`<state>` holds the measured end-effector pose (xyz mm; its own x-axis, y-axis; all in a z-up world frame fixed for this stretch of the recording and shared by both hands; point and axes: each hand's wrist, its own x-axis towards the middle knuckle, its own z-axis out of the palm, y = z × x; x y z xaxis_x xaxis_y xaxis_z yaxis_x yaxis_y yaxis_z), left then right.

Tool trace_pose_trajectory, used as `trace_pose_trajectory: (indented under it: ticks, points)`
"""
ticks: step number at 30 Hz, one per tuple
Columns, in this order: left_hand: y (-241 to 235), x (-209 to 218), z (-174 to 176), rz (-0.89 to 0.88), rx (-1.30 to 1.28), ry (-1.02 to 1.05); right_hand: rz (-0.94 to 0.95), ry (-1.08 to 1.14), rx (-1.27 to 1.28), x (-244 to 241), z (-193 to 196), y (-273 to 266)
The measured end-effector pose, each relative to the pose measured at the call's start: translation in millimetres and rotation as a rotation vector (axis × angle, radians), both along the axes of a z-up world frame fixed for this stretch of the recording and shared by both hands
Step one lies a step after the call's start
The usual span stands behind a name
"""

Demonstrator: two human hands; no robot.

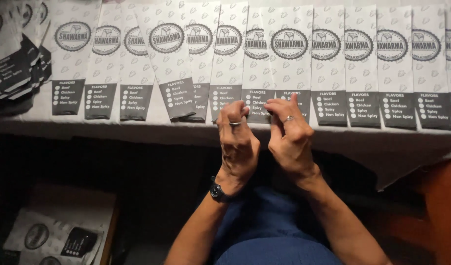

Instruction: Applying glue to the edges of paper shawarma sleeves and pressing them to seal the packaging.

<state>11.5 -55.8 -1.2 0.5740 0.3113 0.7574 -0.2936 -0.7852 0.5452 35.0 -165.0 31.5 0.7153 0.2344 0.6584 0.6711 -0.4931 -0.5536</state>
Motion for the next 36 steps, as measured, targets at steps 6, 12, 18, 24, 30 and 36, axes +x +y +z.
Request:
trace_pose_trajectory:
  ticks: [6, 12, 18, 24, 30, 36]
  points:
    - [30, -15, 8, -0.111, 0.235, -0.167, 0.137, -0.156, -0.068, -9, -7, 11]
    - [77, -38, 27, -0.225, 0.118, -0.061, 0.051, -0.214, -0.162, 7, -11, 13]
    - [100, -30, 27, -0.329, 0.248, 0.109, 0.251, -0.085, -0.152, 2, -8, 35]
    - [108, -27, 17, -0.358, 0.217, 0.119, 0.266, -0.084, -0.134, 4, -9, 28]
    - [116, -26, 14, -0.387, 0.174, 0.101, 0.286, -0.121, -0.099, 8, -11, 28]
    - [121, -23, 1, -0.410, 0.191, 0.095, 0.285, -0.145, -0.103, 9, -13, 29]
